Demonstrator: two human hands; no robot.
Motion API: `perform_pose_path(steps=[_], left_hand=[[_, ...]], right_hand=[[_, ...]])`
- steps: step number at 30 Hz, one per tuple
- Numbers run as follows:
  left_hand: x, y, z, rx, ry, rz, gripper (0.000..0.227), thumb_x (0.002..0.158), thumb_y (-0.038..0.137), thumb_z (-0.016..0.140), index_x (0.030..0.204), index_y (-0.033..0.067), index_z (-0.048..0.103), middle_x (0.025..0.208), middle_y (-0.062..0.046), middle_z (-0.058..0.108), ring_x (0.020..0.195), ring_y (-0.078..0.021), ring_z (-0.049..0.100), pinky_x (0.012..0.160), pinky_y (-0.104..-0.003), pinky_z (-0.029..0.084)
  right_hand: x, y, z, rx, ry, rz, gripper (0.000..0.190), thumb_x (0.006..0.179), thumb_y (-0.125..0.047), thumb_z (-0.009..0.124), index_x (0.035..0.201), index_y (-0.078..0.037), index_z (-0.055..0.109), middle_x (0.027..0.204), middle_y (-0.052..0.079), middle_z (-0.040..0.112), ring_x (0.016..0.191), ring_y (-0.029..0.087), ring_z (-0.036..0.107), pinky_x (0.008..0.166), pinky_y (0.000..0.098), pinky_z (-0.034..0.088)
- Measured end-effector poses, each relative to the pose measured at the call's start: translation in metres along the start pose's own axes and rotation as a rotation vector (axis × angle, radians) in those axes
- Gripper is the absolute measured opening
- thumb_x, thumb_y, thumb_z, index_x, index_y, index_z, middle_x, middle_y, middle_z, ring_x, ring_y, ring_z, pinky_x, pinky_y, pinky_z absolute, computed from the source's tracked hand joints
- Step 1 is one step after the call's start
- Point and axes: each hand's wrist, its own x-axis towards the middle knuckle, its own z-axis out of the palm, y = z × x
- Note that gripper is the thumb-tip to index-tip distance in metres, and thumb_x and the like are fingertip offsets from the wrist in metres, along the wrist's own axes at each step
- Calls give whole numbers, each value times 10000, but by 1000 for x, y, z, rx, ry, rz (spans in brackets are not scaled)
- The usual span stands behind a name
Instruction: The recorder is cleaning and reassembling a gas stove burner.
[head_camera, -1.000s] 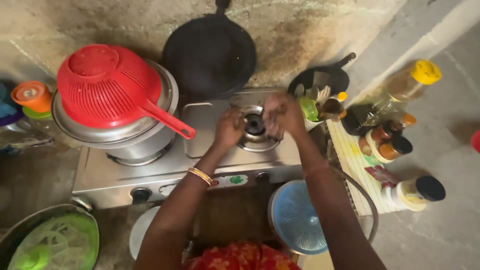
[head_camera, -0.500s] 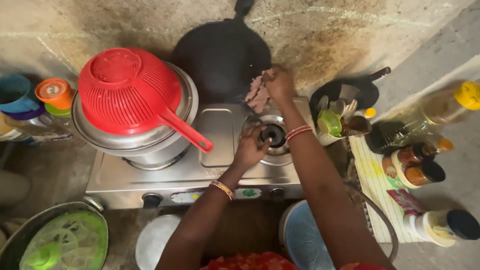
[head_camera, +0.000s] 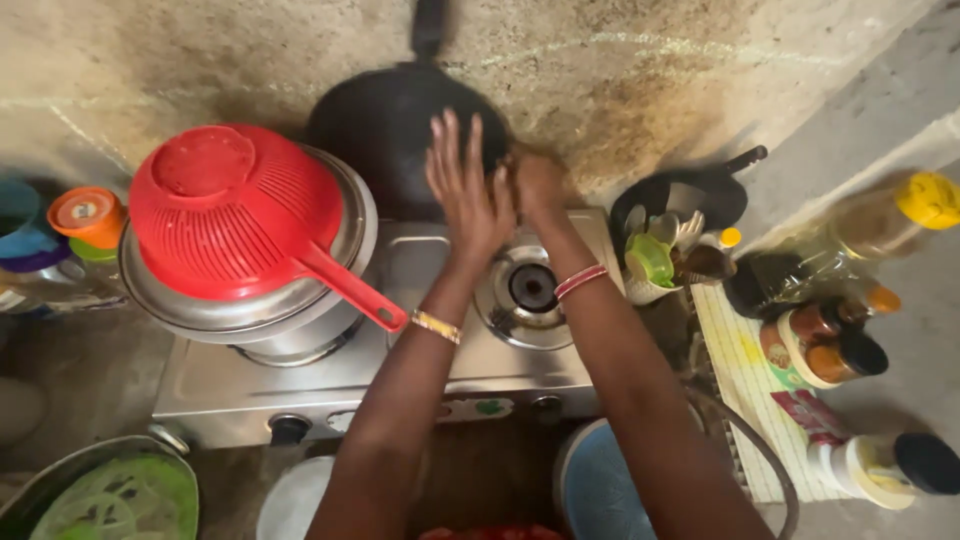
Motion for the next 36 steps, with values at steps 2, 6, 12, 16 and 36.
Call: perform_pose_path(steps=[2,6,12,16,36], left_hand=[[36,10,5,44,58,-6,675,1048,308,592,1646,145,327,1752,-158,107,1648,-400,80,1309,-647,126],[68,4,20,96,129,-136,825,961,309,663,1662,130,267,1769,-116,57,1662,-388,36,1304,-682,133],[68,-22,46,240,-17,-211,829,909,184,637,1633,59,252,1741,-122,49,1623,-350,9,1237,-726,60],[61,-22,32,215,-44,-194,829,898,121,608,1647,73,258,1749,-99,72,1638,-314,24,1268,-699,36],[-84,-5,-30,147,-783,-56,541,731,360,836,1170,80,686,1162,-244,645,1052,-454,581,909,-524,467]], right_hand=[[2,-6,-5,41,51,-57,357,945,-376,625,1104,-76,734,1046,230,736,974,431,698,856,531,533],[3,-12,0,129,130,-123,411,903,-350,640,1173,-47,708,1031,266,728,912,449,703,794,532,539],[21,29,-2,85,35,-143,397,875,-317,698,1143,-23,698,1044,256,724,967,427,698,851,499,557],[-25,67,-46,145,144,-105,414,810,-278,749,1131,-21,706,1016,254,715,937,444,684,807,498,550],[-28,117,93,287,-195,-543,142,877,-128,728,1012,-127,773,1065,80,755,1072,288,696,976,413,524]])
